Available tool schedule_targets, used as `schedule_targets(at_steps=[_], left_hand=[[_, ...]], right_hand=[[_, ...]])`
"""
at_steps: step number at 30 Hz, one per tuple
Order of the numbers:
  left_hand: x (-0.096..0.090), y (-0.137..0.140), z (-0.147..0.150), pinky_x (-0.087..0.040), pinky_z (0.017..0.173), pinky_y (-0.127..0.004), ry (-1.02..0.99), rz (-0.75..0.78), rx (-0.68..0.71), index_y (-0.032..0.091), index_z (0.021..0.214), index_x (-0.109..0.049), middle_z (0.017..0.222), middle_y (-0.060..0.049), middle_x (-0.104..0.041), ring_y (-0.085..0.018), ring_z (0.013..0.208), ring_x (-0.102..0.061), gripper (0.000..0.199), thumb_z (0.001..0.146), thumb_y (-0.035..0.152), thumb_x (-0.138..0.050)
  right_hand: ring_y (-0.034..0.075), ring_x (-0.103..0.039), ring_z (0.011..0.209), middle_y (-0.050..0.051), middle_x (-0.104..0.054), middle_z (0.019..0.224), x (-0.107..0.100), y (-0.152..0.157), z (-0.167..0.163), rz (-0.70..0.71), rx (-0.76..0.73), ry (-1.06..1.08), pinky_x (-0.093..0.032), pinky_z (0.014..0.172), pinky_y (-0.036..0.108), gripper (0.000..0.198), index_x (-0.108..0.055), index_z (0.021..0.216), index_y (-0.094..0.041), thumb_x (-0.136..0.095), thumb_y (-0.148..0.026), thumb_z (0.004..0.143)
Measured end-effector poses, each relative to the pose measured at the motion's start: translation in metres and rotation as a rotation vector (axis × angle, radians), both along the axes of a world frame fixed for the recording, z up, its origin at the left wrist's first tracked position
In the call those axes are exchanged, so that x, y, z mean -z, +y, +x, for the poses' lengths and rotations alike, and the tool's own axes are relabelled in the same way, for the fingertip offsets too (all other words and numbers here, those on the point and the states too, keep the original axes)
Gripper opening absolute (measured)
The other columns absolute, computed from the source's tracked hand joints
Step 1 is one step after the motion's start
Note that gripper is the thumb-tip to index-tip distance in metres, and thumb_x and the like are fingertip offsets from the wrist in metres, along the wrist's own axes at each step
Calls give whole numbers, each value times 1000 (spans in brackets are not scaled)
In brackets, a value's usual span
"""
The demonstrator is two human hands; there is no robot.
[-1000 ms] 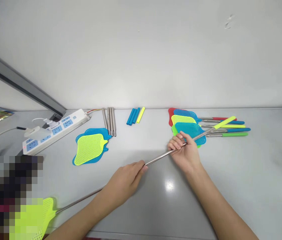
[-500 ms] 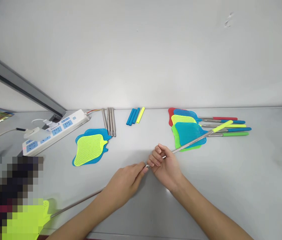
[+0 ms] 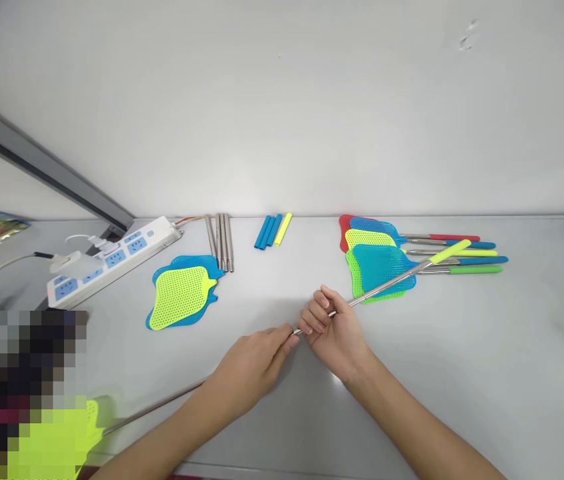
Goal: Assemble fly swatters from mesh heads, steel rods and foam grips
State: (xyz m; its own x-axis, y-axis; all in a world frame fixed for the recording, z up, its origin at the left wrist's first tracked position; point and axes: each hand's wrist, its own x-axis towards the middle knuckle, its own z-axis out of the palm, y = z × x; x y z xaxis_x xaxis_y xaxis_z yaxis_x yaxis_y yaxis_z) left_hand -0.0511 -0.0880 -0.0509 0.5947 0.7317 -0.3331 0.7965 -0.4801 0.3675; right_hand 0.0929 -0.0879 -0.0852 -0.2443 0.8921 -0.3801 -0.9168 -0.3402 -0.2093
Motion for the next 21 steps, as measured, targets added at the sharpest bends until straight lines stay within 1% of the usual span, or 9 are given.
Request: schedule_targets(at_steps=[8, 14, 16, 18, 20, 21], left_hand=[[0, 2, -1, -32, 48, -25, -19, 1, 0, 19, 80, -45, 70, -2, -58, -15, 58, -55, 36, 88, 35, -14], [0, 2, -2, -32, 48, -24, -14, 9, 6, 20, 81, -46, 70, -1, -59, -15, 58, -56, 33, 88, 32, -16], [-1, 3, -3, -33, 48, -24, -13, 18, 1, 21, 86, -46, 71, -1, -60, -16, 60, -56, 31, 88, 30, -17], [-5, 4, -5, -33, 50, -24, -14, 30, -13, 23, 96, -46, 75, -1, -61, -16, 63, -57, 28, 88, 27, -20], [-11, 8, -8, -34, 53, -24, -14, 47, -32, 25, 105, -44, 78, -1, -61, -16, 68, -57, 29, 87, 22, -22], [-14, 10, -11, -35, 54, -24, -10, 59, -45, 26, 106, -44, 78, -1, -61, -16, 69, -57, 30, 86, 21, -22]], right_hand=[[8, -27, 41, -6, -20, 46, -3, 1, 1, -5, -3, -30, -32, 46, 23, 27, -32, 57, -19, -48, -27, 78], [8, -28, 42, -6, -21, 47, -4, 2, 3, -1, -18, -9, -34, 48, 23, 26, -34, 57, -18, -48, -26, 77], [7, -30, 43, -6, -23, 49, -6, 3, 4, 1, -14, -10, -35, 50, 24, 24, -36, 58, -18, -48, -27, 77], [7, -34, 45, -6, -26, 51, -8, 4, 5, 9, 7, -26, -37, 53, 24, 22, -37, 60, -18, -48, -26, 77], [7, -37, 47, -5, -29, 53, -10, 6, 8, 18, 50, -44, -39, 57, 25, 19, -39, 62, -18, -47, -25, 77], [8, -38, 48, -5, -31, 54, -11, 7, 10, 21, 75, -50, -39, 59, 26, 17, -40, 63, -19, -47, -25, 77]])
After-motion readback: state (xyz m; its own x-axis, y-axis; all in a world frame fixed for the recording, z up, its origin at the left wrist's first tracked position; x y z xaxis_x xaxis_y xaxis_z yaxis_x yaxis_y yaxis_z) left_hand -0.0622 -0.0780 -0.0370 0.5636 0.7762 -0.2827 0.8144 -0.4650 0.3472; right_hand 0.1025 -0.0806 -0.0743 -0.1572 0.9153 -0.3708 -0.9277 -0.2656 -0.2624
